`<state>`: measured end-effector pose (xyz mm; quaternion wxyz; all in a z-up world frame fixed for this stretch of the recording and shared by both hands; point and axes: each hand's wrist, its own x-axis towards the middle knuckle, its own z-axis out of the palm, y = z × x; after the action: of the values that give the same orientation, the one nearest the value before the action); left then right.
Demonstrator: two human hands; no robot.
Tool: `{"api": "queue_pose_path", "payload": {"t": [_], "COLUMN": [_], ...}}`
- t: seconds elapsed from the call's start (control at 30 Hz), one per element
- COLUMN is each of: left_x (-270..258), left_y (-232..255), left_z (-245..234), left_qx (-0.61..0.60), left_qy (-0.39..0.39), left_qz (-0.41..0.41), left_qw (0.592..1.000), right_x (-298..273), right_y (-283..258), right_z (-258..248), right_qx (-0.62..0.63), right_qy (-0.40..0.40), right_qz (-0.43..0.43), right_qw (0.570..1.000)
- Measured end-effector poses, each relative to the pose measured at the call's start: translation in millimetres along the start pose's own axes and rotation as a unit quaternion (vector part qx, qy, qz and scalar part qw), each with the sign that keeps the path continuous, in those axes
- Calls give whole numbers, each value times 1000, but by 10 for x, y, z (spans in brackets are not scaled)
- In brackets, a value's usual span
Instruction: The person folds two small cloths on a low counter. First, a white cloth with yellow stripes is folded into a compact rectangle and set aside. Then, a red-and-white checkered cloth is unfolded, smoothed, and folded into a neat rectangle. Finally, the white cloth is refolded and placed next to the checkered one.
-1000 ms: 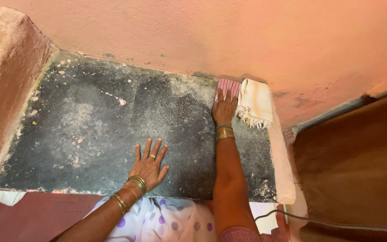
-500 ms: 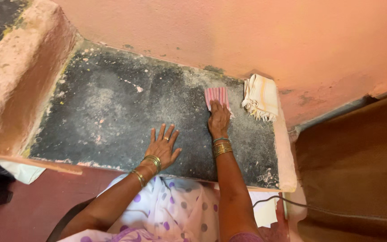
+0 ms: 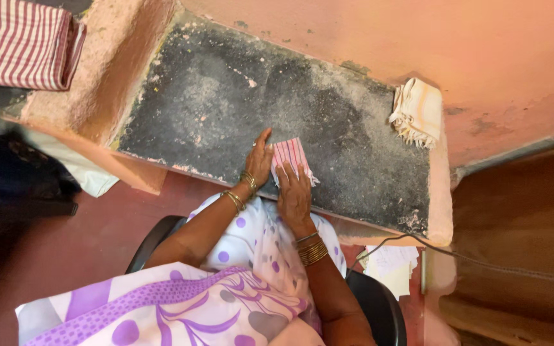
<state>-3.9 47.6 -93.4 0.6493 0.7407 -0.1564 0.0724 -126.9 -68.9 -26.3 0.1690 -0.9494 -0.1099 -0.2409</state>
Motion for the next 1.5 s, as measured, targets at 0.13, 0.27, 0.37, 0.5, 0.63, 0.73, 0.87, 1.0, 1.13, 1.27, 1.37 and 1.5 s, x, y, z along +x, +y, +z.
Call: {"api": "queue_pose_path", "payload": {"t": [0.13, 0.27, 0.37, 0.5, 0.63, 0.73, 0.87, 1.0, 1.13, 1.27, 1.37, 1.5], "left_x": [-157, -259, -326, -350, -212, -178, -217, -219, -198, -215, -241, -228], "left_y": [38, 91, 38, -144, -290, -330, -357, -426, -457, -316, -112, 62], "left_z": [-134, -216, -228, -187, -241, -376, -488, -461, -463, -514, -582, -639], "left_qx": [-22, -82, -80, -171, -310, -437, -470, -448, -484, -440, -396, -463], "left_qy": [1, 10, 12, -6, 1, 24, 23, 16, 7, 7, 14, 3], "left_qz": [-10, -22, -50, -78, -127, -210, -205, -186, -186, -208, -186, -219], "left_qw": [1000, 996, 995, 982, 942, 874, 858, 874, 855, 873, 899, 859], "right_x": [43, 80, 89, 201, 359, 326, 223, 159, 31, 123, 292, 698], "right_y": [150, 533, 649, 437, -73, -343, -252, 350, 649, 635, 470, 69], "right_z": [-225, -278, -177, -108, -176, -212, -55, 66, 222, 259, 107, -201], "right_qx": [206, 136, 50, 175, 203, 314, 261, 144, 136, 264, 382, 417], "right_qy": [-18, 4, -50, -2, 148, -75, 26, 43, 38, 34, 117, 227], "right_qz": [126, 283, 264, 330, 157, 36, 124, 181, 220, 369, 369, 292], "right_qw": [970, 949, 962, 928, 955, 946, 957, 972, 965, 891, 839, 831]}}
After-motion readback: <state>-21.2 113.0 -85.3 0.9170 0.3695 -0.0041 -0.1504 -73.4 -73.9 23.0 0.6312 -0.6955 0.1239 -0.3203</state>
